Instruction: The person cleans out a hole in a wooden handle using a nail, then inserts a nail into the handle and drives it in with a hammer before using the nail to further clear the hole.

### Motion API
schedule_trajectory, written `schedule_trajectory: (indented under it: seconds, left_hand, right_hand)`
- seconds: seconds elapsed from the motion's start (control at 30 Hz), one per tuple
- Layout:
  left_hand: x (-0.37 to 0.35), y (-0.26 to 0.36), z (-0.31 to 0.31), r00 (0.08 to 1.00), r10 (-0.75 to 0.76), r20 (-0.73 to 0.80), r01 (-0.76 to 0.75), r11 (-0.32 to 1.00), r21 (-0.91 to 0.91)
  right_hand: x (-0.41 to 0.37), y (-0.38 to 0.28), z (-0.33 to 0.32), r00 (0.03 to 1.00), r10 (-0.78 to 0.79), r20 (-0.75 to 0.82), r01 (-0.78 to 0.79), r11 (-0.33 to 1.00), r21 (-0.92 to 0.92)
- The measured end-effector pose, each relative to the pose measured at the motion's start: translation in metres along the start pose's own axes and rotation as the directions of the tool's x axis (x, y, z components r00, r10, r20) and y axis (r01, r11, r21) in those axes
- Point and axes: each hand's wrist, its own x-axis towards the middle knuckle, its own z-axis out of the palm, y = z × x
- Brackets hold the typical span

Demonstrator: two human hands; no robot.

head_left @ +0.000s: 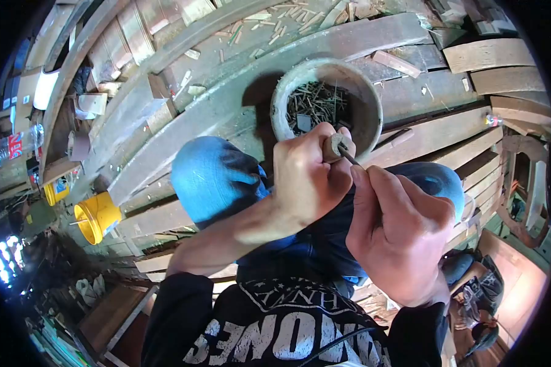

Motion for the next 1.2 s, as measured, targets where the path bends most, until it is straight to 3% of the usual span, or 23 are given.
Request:
schedule_trajectory:
  seconds: [0.17,0.23,0.4,0.5,0.57,0.67,0.7,0.77,0.83,0.9,1.03,1.1,1.2]
  left_hand:
    - [0.002,-0.007,-0.002,0.996,-0.025,0.090,0.020,0.998,0.063]
    - [0.007,-0.014,0.009,0.998,-0.059,0.029,0.058,0.998,0.027]
    - [0.010,-0.016,0.010,0.996,-0.049,-0.079,0.045,0.998,-0.044]
    - [0.009,-0.010,0.004,0.992,-0.037,-0.118,0.035,0.999,-0.024]
    - [0.006,-0.012,0.000,0.992,-0.054,-0.116,0.041,0.993,-0.109]
    - [0.001,-0.011,-0.013,0.992,-0.092,0.081,0.107,0.974,-0.202]
    - [0.001,-0.013,-0.017,0.992,-0.096,0.083,0.111,0.974,-0.198]
    - [0.001,-0.018,-0.024,0.950,-0.143,0.277,0.207,0.954,-0.218]
    - [0.006,-0.010,-0.030,0.931,-0.175,0.321,0.247,0.948,-0.200]
    - [0.007,-0.008,-0.033,0.859,-0.223,0.461,0.354,0.909,-0.220]
    - [0.006,-0.013,-0.032,0.854,-0.188,0.485,0.352,0.895,-0.274]
    - [0.007,-0.013,-0.034,0.877,-0.033,0.479,0.197,0.935,-0.297]
    - [0.009,-0.010,-0.036,0.877,-0.038,0.478,0.197,0.937,-0.287]
  right_hand:
    - [0.002,-0.007,0.006,0.998,0.066,-0.019,-0.067,0.998,-0.005]
    - [0.005,-0.006,0.015,0.998,0.069,-0.014,-0.070,0.988,-0.138]
    - [0.010,-0.006,0.025,0.991,0.080,-0.110,-0.082,0.997,-0.016]
    - [0.010,0.004,0.020,0.996,0.003,-0.087,0.004,0.997,0.077]
    - [0.007,0.007,0.018,0.997,0.003,-0.078,0.006,0.994,0.108]
    - [0.005,0.007,0.007,0.999,-0.042,-0.031,0.046,0.991,0.128]
    - [0.005,0.005,0.003,1.000,-0.025,-0.005,0.025,0.986,0.164]
    - [0.005,0.005,0.000,1.000,-0.009,0.026,0.003,0.979,0.204]
    - [0.005,0.009,-0.001,0.996,-0.051,0.078,0.031,0.970,0.241]
    - [0.006,0.011,-0.001,0.992,-0.083,0.096,0.061,0.975,0.214]
    - [0.006,0.012,-0.007,0.973,-0.161,0.165,0.143,0.983,0.119]
    - [0.006,0.010,-0.011,0.968,-0.154,0.198,0.137,0.986,0.093]
    - [0.006,0.008,-0.018,0.958,-0.161,0.236,0.147,0.986,0.076]
